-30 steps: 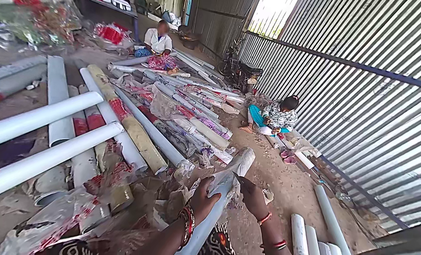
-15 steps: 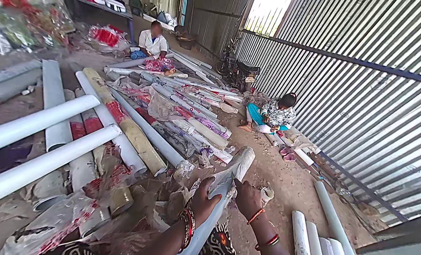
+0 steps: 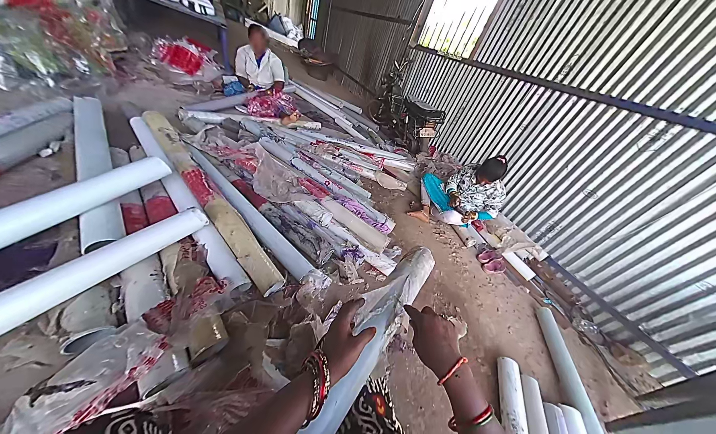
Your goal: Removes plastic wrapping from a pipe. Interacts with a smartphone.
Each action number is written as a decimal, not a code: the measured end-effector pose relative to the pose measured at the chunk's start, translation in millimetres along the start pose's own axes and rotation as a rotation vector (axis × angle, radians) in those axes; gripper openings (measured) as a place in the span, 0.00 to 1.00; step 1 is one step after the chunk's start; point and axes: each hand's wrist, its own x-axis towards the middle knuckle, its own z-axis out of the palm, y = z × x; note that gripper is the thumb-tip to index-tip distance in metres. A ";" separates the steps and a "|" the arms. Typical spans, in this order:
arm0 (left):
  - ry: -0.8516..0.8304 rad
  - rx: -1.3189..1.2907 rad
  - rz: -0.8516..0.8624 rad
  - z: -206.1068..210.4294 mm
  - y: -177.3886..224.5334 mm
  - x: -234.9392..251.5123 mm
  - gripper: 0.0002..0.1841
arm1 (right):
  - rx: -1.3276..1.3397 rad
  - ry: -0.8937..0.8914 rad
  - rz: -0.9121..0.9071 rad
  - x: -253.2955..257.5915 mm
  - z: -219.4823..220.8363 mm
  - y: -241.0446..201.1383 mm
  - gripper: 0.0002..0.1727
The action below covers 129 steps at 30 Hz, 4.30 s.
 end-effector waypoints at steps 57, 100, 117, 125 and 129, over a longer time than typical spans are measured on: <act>0.039 -0.044 -0.051 0.9 1.6 -0.8 0.34 | -0.014 0.003 -0.119 0.4 -13.5 17.4 0.24; 0.083 -0.095 -0.076 2.8 3.7 -1.9 0.33 | 0.126 0.026 -0.135 -27.9 0.5 12.0 0.25; 0.073 -0.003 -0.018 4.8 2.0 -3.3 0.34 | 0.340 0.056 -0.285 37.3 5.1 18.1 0.22; 0.077 -0.078 -0.070 2.0 3.7 -2.8 0.33 | 0.173 -0.042 -0.236 -5.7 -24.1 18.3 0.22; 0.085 -0.103 -0.088 2.3 7.3 -2.9 0.33 | 0.071 -0.022 -0.205 -29.1 -13.6 8.5 0.22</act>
